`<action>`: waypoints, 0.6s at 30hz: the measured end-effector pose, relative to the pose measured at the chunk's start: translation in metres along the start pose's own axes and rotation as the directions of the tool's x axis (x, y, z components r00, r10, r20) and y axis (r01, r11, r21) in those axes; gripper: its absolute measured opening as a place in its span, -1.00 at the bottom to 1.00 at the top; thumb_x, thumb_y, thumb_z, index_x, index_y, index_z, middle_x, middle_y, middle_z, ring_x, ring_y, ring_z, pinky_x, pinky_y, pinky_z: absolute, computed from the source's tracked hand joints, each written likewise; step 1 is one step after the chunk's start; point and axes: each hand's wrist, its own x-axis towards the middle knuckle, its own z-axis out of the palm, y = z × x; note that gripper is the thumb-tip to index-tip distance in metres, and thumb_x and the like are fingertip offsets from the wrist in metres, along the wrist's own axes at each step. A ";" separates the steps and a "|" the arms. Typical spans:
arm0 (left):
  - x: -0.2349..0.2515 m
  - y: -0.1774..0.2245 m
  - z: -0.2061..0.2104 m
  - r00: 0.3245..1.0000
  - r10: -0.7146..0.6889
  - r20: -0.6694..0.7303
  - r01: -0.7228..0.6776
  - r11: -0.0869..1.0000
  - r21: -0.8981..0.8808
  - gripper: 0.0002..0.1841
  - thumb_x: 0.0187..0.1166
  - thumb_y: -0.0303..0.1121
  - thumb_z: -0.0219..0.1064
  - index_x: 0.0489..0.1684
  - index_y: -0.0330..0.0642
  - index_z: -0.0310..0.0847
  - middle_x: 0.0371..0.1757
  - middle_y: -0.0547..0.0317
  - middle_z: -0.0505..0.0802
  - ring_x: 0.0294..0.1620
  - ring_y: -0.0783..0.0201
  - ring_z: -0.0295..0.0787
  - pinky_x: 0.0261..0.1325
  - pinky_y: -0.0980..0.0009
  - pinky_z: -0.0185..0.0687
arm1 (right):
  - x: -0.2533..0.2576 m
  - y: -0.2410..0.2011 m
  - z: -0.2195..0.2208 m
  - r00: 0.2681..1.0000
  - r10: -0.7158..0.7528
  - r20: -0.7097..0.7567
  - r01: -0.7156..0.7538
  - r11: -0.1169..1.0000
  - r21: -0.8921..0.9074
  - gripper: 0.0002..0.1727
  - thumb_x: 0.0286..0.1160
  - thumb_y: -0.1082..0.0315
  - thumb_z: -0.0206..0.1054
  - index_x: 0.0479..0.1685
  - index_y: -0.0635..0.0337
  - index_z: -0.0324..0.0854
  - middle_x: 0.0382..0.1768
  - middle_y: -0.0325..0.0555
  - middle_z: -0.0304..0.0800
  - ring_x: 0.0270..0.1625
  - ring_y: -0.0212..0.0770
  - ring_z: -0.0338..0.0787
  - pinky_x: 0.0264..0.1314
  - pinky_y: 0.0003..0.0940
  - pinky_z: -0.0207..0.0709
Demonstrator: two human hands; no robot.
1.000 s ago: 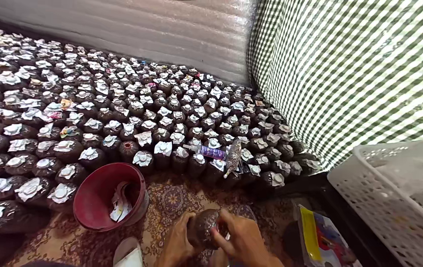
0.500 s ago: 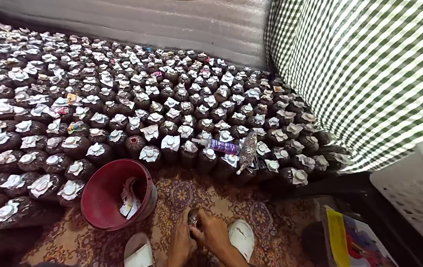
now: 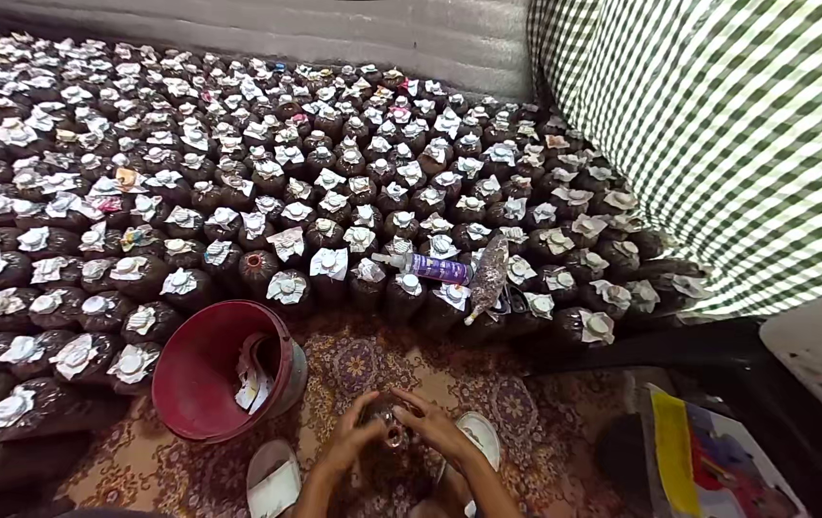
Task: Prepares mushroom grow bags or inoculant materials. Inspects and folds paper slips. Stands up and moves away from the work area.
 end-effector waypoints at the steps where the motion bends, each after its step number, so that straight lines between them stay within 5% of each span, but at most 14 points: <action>1: 0.002 -0.002 -0.003 0.999 -0.023 -0.034 0.022 0.999 -0.039 -0.32 0.53 -0.12 0.30 0.67 -0.21 0.40 0.76 -0.01 0.43 0.74 0.18 0.35 0.71 0.14 0.34 | 0.000 -0.002 -0.001 1.000 -0.008 0.025 0.008 1.000 -0.016 -0.31 0.63 -0.05 0.34 0.77 -0.22 0.36 0.72 -0.07 0.41 0.53 -0.06 0.63 0.37 0.03 0.63; 6: 0.008 -0.007 0.003 0.980 -0.142 -0.136 0.154 0.984 0.084 -0.37 0.61 -0.12 0.36 0.68 -0.12 0.44 0.64 0.05 0.61 0.64 0.20 0.51 0.70 0.13 0.38 | 0.008 -0.006 -0.001 0.995 -0.068 0.078 0.076 0.991 -0.106 -0.32 0.64 -0.03 0.33 0.77 -0.19 0.37 0.61 -0.03 0.54 0.43 -0.10 0.70 0.34 -0.04 0.64; 8: 0.009 -0.006 0.005 0.983 -0.091 -0.161 0.125 0.968 0.215 -0.46 0.70 -0.12 0.26 0.63 -0.13 0.51 0.54 0.02 0.70 0.56 0.19 0.61 0.65 0.14 0.43 | 0.009 -0.006 0.004 0.993 -0.113 0.017 0.114 0.980 -0.160 -0.42 0.70 0.02 0.29 0.67 -0.06 0.50 0.53 -0.02 0.63 0.50 -0.17 0.67 0.57 -0.12 0.52; 13: 0.007 -0.002 0.014 0.968 0.006 -0.250 0.096 0.913 0.397 -0.54 0.82 -0.17 0.09 0.58 -0.16 0.56 0.40 -0.04 0.80 0.42 0.12 0.74 0.58 0.10 0.50 | 0.015 -0.003 0.016 0.980 -0.171 -0.102 0.138 0.953 -0.270 -0.52 0.77 -0.01 0.18 0.55 -0.08 0.62 0.44 -0.16 0.74 0.50 -0.26 0.68 0.66 -0.15 0.43; 18: -0.004 -0.008 0.019 0.945 -0.132 -0.299 0.195 0.961 0.194 -0.34 0.86 -0.06 -0.05 0.86 -0.25 0.06 0.80 -0.21 0.34 0.80 -0.05 0.27 0.82 0.00 0.13 | -0.005 0.001 0.030 0.970 -0.107 -0.219 0.111 0.994 0.008 -0.33 0.72 -0.07 0.21 0.78 -0.03 0.35 0.70 -0.03 0.43 0.64 -0.12 0.54 0.58 -0.05 0.51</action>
